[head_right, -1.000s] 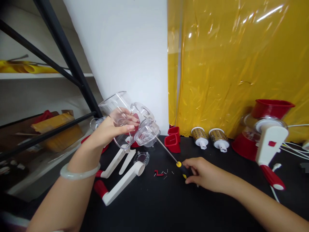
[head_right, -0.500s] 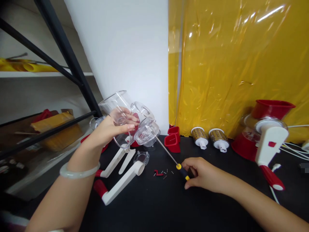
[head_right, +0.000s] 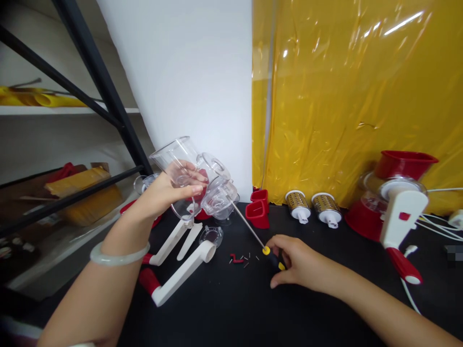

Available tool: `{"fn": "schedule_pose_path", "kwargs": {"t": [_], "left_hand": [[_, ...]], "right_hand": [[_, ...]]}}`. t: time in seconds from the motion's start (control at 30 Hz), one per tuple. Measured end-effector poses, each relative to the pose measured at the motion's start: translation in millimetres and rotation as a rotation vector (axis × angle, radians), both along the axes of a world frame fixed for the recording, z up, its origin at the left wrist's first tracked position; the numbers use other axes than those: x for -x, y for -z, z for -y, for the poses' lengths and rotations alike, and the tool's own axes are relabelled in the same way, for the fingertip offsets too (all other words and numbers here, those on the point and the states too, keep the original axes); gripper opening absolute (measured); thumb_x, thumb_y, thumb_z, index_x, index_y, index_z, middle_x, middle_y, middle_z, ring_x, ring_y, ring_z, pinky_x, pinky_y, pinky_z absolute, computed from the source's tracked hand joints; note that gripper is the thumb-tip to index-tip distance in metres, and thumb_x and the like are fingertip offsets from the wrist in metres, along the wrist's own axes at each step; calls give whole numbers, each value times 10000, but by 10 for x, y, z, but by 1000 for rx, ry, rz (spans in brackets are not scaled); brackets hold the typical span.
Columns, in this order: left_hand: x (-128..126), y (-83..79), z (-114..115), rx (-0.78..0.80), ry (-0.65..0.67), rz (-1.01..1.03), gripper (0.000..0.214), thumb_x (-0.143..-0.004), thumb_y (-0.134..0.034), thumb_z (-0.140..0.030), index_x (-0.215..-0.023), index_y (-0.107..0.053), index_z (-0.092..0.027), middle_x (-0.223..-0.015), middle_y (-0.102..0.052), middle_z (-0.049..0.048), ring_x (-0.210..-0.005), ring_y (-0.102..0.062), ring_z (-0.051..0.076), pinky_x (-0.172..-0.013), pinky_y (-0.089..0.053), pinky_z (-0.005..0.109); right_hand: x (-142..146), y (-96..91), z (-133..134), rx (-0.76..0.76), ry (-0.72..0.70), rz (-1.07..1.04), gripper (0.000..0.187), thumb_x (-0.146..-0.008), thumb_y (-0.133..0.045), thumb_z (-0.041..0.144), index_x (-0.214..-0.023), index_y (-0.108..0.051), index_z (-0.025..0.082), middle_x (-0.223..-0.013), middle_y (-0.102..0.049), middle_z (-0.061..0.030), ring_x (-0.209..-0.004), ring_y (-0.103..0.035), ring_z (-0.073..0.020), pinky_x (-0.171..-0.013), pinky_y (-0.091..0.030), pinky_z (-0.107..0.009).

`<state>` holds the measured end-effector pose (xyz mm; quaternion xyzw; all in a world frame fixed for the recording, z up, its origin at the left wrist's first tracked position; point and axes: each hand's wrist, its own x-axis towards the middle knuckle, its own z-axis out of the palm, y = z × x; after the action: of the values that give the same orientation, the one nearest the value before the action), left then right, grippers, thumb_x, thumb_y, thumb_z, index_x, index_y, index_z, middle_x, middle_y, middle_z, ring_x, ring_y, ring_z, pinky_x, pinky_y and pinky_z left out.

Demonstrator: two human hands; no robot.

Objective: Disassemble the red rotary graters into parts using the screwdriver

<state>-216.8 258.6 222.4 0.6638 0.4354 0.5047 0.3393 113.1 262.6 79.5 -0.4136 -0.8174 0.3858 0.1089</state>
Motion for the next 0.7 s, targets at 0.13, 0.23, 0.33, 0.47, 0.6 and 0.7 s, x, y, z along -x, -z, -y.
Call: {"fn": "schedule_pose_path", "kwargs": {"t": [0.13, 0.23, 0.33, 0.47, 0.6, 0.7], "left_hand": [[14, 8, -12, -3, 7, -1, 639, -584, -929, -390, -1008, -489, -205, -880, -685, 14, -760, -668, 169, -739, -519, 350], [14, 12, -16, 5, 7, 11, 638, -587, -930, -390, -1011, -491, -204, -881, -682, 14, -754, -667, 167, -726, -521, 343], [14, 8, -10, 18, 8, 22, 648, -573, -937, -385, -1010, -493, -207, -894, -683, 17, -758, -666, 166, -707, -523, 333], [25, -3, 11, 19, 9, 24, 650, -574, -937, -383, -1021, -497, -214, -905, -692, 24, -778, -669, 173, -694, -525, 327], [32, -11, 30, -1, 12, 16, 622, -588, -931, -366, -1013, -504, -212, -890, -694, 21, -789, -679, 180, -707, -531, 328], [31, -16, 33, -11, 14, 9, 615, -598, -925, -362, -1016, -500, -211, -884, -692, 16, -786, -680, 179, -709, -529, 328]], "right_hand": [[-93, -31, 12, 88, -129, -54, 569, -890, -662, 445, -1379, -513, 196, -767, -494, 27, -682, -476, -97, -641, -413, -202], [-69, -25, 8, 108, -118, -62, 457, -870, -685, 419, -1251, -595, 183, -765, -508, 23, -668, -476, -91, -619, -397, -199], [28, 7, 24, 60, -14, -47, 535, -679, -860, 425, -1076, -615, 164, -776, -499, 33, -650, -422, -75, -561, -341, -184], [17, -12, 60, 87, -62, -65, 579, -775, -783, 368, -1266, -547, 172, -770, -475, 39, -690, -448, -89, -620, -379, -192], [-52, -55, 62, 138, -145, -81, 529, -889, -641, 309, -1390, -512, 201, -787, -496, 26, -709, -472, -95, -672, -406, -208], [14, -29, 67, 131, -50, -48, 452, -783, -769, 364, -1165, -610, 181, -777, -516, 27, -667, -467, -87, -594, -377, -193]]}}
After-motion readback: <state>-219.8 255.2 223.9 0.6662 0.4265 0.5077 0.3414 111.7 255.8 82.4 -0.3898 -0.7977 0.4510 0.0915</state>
